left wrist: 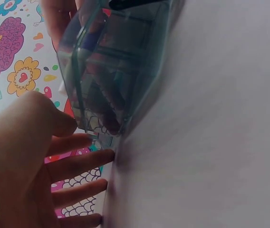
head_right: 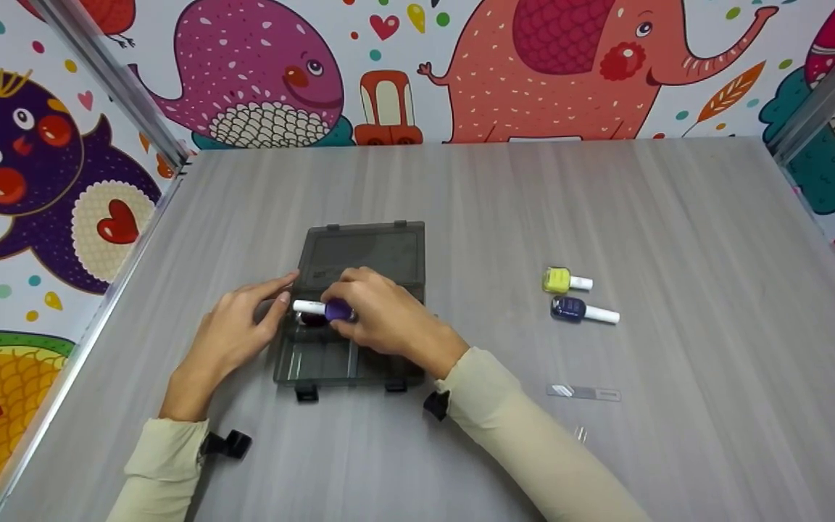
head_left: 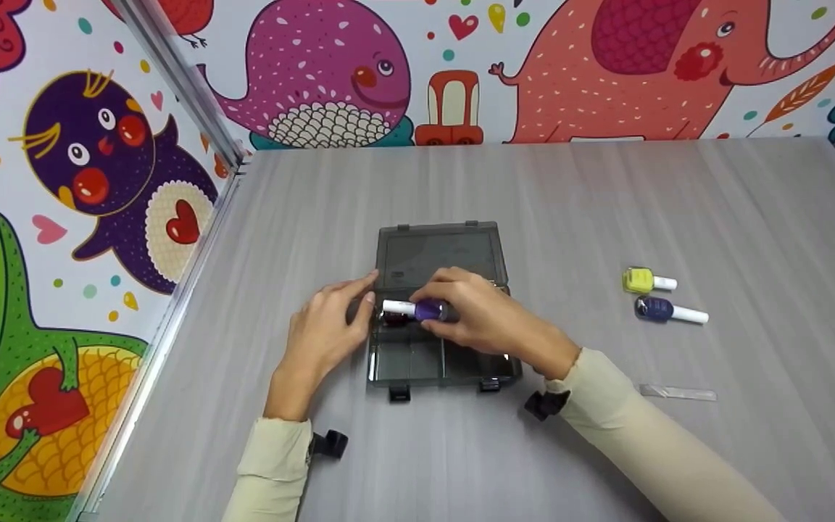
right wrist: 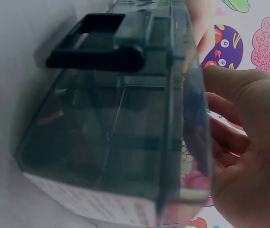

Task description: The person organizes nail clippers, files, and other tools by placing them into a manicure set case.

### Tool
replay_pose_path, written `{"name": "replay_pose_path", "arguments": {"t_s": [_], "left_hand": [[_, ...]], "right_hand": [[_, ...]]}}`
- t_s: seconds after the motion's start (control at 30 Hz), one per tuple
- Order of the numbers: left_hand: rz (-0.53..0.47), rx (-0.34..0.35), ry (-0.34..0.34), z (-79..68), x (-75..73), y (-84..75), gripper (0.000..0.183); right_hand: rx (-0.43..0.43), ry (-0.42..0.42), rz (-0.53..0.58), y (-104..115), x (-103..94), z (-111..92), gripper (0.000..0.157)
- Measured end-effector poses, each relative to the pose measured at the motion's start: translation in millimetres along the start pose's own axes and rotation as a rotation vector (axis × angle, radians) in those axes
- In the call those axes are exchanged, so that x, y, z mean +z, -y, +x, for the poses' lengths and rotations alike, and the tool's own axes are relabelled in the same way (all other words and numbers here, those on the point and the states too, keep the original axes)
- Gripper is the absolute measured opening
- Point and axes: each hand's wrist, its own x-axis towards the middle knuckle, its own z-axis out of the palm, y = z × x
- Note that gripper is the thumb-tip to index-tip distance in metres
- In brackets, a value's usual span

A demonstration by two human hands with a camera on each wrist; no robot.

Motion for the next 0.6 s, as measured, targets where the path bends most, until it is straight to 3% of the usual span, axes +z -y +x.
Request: {"name": "replay_pose_path", "arguments": {"t_s": [0.6], "left_hand": [[0.022,0.007,-0.018,-1.1,1.2,1.0,0.044]], "right_hand": [[-0.018,0.010,0.014,2.9,8.1,6.2,0.032]]}}
